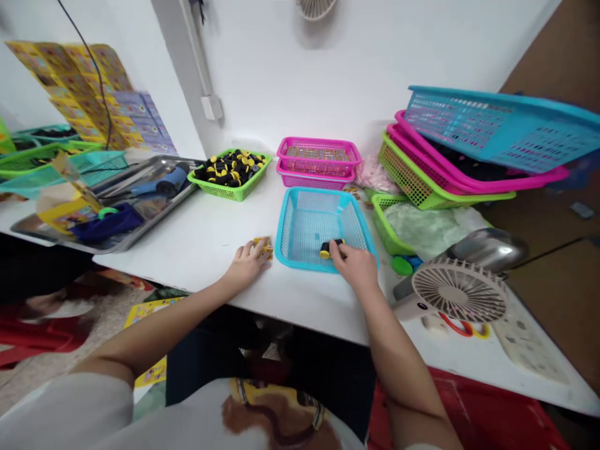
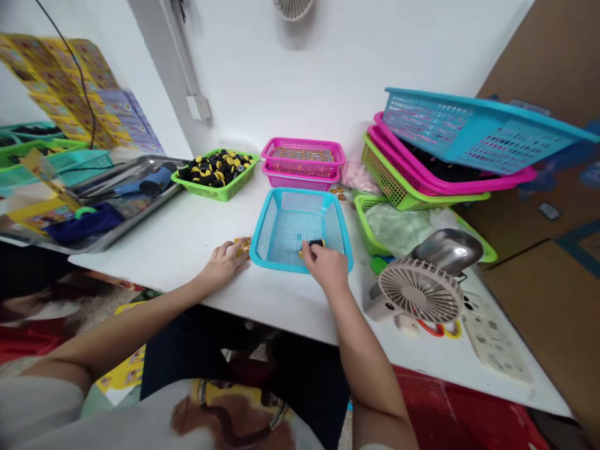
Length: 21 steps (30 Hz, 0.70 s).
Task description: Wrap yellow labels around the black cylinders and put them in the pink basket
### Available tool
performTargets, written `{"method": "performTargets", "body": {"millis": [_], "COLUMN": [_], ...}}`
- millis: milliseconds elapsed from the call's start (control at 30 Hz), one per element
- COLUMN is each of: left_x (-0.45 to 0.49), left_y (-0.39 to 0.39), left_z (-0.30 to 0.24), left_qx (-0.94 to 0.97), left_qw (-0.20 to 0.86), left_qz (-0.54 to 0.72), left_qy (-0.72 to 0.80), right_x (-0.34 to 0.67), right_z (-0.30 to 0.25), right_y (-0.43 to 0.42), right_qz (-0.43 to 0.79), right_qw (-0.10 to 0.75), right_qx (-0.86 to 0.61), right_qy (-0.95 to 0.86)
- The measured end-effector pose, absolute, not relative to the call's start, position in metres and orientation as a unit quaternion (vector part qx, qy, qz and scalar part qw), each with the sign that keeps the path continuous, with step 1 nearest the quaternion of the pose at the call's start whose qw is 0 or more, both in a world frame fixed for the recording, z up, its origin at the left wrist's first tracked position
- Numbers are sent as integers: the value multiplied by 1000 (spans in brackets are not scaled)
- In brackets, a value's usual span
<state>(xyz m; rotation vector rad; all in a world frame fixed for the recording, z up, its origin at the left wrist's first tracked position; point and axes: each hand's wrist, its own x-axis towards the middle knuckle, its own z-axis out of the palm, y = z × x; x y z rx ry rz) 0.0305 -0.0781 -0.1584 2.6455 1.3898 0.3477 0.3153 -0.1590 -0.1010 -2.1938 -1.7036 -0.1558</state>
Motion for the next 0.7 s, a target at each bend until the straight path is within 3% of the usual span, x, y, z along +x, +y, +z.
{"method": "performTargets", "body": {"millis": [433,567,700], "left_x": [-41,-50,-36], "left_y": [-183,-182,-153], "left_z": [-188,-175,-164], "left_qx": [948,961,953], "left_qw": [-42,-17,42], "left_qz": [71,100,114], "left_qy": [306,256,277], "right_x": [345,336,329], "right_z": [-83,-94,-97], "right_y": [-113,-88,-84], "right_qz": [82,105,113], "right_qw": [28,-21,-8], "right_qx": [-714,-687,-665], "right_qy": [-695,-718,-739]}}
